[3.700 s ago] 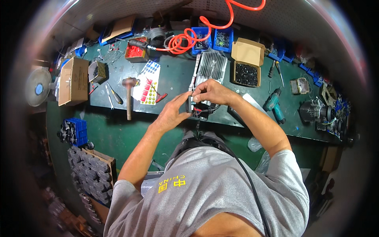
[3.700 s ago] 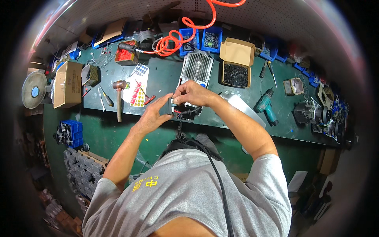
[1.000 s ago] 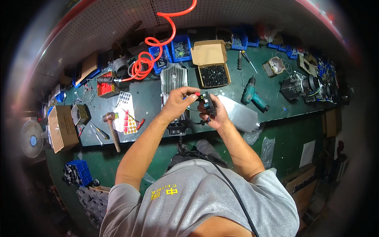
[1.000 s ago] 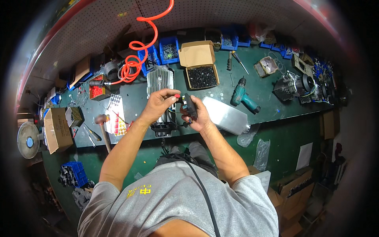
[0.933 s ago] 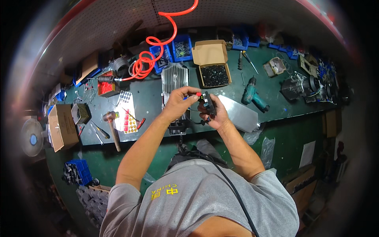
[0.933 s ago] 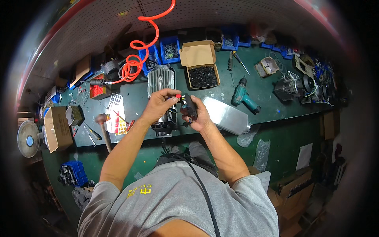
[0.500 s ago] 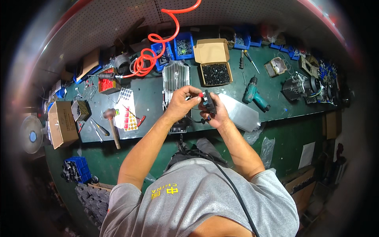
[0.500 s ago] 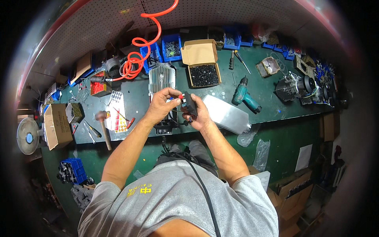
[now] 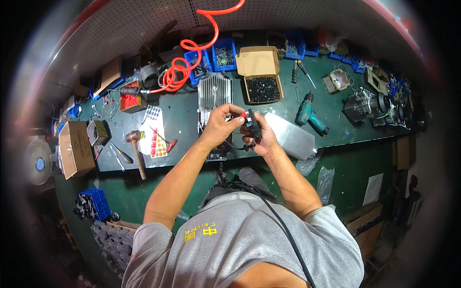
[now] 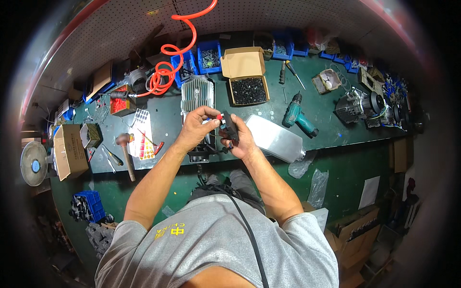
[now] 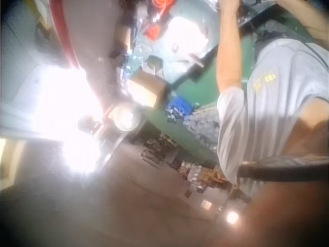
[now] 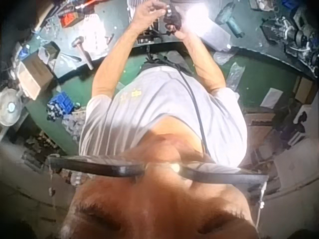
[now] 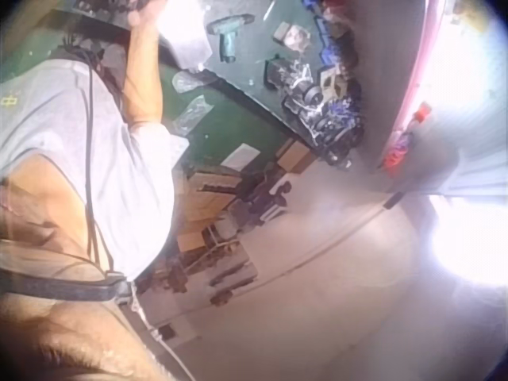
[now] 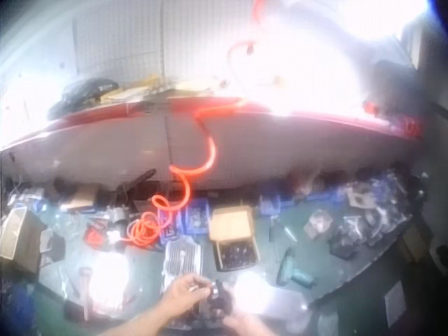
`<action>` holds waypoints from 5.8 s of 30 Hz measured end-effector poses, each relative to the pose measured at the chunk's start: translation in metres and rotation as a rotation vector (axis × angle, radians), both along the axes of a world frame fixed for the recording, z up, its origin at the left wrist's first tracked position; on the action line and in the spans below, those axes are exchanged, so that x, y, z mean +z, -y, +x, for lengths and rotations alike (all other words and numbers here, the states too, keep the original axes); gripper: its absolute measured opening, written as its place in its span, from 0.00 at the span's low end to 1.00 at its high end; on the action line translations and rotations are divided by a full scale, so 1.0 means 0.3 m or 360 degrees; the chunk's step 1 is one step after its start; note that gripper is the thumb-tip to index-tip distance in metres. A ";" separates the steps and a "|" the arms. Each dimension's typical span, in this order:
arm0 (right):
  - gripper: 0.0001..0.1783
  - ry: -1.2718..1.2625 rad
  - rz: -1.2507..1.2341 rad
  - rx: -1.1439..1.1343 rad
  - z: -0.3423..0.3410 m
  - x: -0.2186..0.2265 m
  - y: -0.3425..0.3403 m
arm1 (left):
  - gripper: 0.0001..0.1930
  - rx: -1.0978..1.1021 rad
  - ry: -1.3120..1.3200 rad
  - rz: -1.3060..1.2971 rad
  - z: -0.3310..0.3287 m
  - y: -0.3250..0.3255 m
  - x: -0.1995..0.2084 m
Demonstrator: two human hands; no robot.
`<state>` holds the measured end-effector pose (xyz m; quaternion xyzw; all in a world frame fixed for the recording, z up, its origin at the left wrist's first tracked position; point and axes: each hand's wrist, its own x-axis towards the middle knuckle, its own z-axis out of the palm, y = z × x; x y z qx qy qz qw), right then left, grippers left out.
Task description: The person assembles a silver metal casing onto a motor unit, secures it with a cordless drill, and applies colored stickers to the casing. The person then places the finished unit on a cardboard box with other similar units.
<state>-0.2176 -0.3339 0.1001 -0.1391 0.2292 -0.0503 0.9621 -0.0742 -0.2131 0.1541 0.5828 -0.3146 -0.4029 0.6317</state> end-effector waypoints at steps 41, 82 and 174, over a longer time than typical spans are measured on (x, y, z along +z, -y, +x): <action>0.20 -0.0801 -0.1206 0.0324 0.092 -0.014 -0.021 | 0.11 0.1015 0.0446 0.0724 0.286 -0.206 -0.583; 0.22 -0.0784 -0.1030 0.0626 0.159 -0.038 -0.095 | 0.08 0.0340 -0.0234 0.0008 0.008 -0.331 -0.240; 0.17 -0.0434 -0.2662 0.0453 0.063 -0.089 -0.107 | 0.15 0.0585 -0.0911 0.0589 0.088 -0.367 -0.283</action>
